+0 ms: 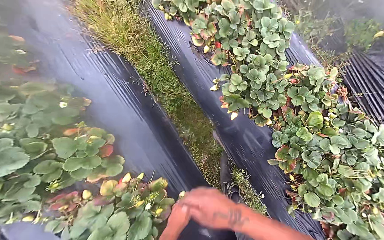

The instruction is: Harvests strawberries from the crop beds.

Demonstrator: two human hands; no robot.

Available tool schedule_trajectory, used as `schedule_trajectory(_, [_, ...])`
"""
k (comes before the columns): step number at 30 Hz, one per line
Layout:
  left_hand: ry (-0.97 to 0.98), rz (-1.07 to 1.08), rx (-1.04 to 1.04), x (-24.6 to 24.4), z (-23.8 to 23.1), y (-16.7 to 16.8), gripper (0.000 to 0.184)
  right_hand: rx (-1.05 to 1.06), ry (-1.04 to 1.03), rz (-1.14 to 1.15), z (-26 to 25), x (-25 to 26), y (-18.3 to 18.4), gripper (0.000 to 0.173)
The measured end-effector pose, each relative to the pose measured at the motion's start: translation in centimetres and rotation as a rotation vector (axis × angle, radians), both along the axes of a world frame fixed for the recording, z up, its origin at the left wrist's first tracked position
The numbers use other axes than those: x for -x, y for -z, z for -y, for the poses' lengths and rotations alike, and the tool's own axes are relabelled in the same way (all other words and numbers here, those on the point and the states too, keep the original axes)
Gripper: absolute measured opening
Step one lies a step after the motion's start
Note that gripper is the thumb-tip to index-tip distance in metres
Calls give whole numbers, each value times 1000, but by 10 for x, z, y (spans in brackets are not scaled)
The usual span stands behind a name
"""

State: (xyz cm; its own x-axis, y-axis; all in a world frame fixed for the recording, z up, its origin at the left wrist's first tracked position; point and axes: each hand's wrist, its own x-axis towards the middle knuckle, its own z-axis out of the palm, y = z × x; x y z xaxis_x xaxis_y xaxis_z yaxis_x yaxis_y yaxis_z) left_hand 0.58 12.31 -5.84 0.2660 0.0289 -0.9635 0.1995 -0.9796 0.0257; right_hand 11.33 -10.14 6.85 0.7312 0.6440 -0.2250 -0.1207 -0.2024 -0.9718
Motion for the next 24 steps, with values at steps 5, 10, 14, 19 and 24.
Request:
schedule_trajectory(5, [30, -421, 88, -20, -5, -40, 28, 911, -204, 91, 72, -179, 163, 38])
schedule_trajectory(10, [78, -639, 105, -59, -20, -126, 28, 1134, -195, 149, 72, -220, 206, 45])
schedule_trajectory(14, [-250, -675, 745, -83, 60, -185, 27, 1089, -82, 138, 94, -209, 205, 34])
schedule_trajectory(19, [21, -225, 547, -76, 91, -103, 30, 768, 234, 63, 151, -188, 192, 40])
schedule_trajectory(24, [335, -131, 196, -72, 34, -12, 37, 599, 663, -275, 205, -191, 145, 37])
